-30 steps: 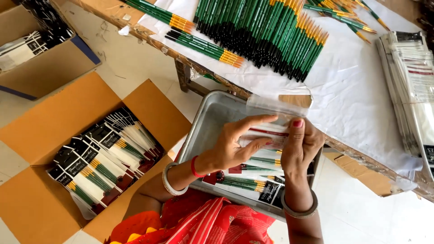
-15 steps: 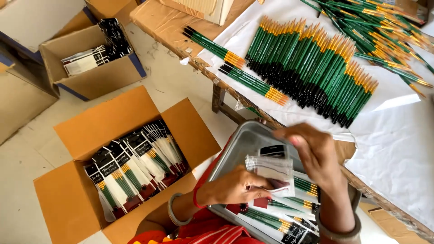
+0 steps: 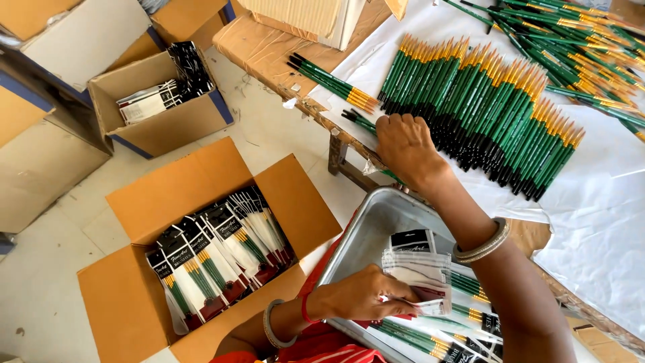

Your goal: The person gathers groups of paintbrushes from a table, places them into small plastic bags, and seals the bags by hand.

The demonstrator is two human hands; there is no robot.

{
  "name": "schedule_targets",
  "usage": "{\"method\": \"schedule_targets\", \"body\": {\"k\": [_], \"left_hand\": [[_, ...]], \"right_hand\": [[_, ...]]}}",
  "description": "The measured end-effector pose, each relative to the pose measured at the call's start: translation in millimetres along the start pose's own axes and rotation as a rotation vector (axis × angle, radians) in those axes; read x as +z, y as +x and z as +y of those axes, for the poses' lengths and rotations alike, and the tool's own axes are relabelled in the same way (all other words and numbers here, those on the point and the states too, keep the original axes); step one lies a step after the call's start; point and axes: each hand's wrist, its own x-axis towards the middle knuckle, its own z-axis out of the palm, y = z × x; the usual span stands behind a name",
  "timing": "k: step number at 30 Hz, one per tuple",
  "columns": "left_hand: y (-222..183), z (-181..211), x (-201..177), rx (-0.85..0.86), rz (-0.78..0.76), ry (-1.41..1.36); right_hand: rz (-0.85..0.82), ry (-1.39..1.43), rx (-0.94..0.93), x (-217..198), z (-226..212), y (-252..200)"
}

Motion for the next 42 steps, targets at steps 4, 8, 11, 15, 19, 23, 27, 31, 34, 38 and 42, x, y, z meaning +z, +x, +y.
{"method": "schedule_targets", "body": {"k": [4,8,11,15,19,23,27,31,34,38,42], "left_hand": [[-5.0,5.4,-5.4,-0.021,-0.006,0.041],[-7.7,-3.6,-10.3,0.013,-0.001,0.035],[2.4,-0.8,-10.1,0.11,-0.02,0.009],[45.4,24.1,-6.1,0.106,-0.113,0.107],[97.3,53.6,5.4,0.041,-0.146,0.367],[117.6,69.9,37.4,0.187,-0.114,0.534],[127.9,75.6,48.8,0.305,-0.041,0.717],[136.8,79.1,48.2,0.247,-0.071,0.79],[144.8,94.2,46.4,0.322,-0.041,0.741],[149.1,125.4,37.4,0.398,0.017,0.687],[147.2,123.3,26.1,0.429,0.049,0.639]], "right_hand": [[0.21,0.186,0.052,-41.5,-2.7,-49.2],[0.75,0.576,0.366,-25.7,99.2,-211.8],[0.819,0.793,0.671,32.6,158.8,-344.0],[0.905,0.942,0.848,-28.4,101.0,-306.4],[1.034,1.809,0.36,-101.0,24.6,-305.5],[1.191,1.74,0.148,-124.6,-15.3,-273.2],[0.934,1.439,0.298,-152.0,-13.5,-255.4],[0.957,1.319,0.379,-204.8,10.7,-255.5],[0.932,1.132,0.287,-233.8,16.6,-259.1],[0.748,0.87,0.279,-232.3,2.3,-258.1],[0.905,0.652,0.349,-172.1,-14.7,-285.6]]}}
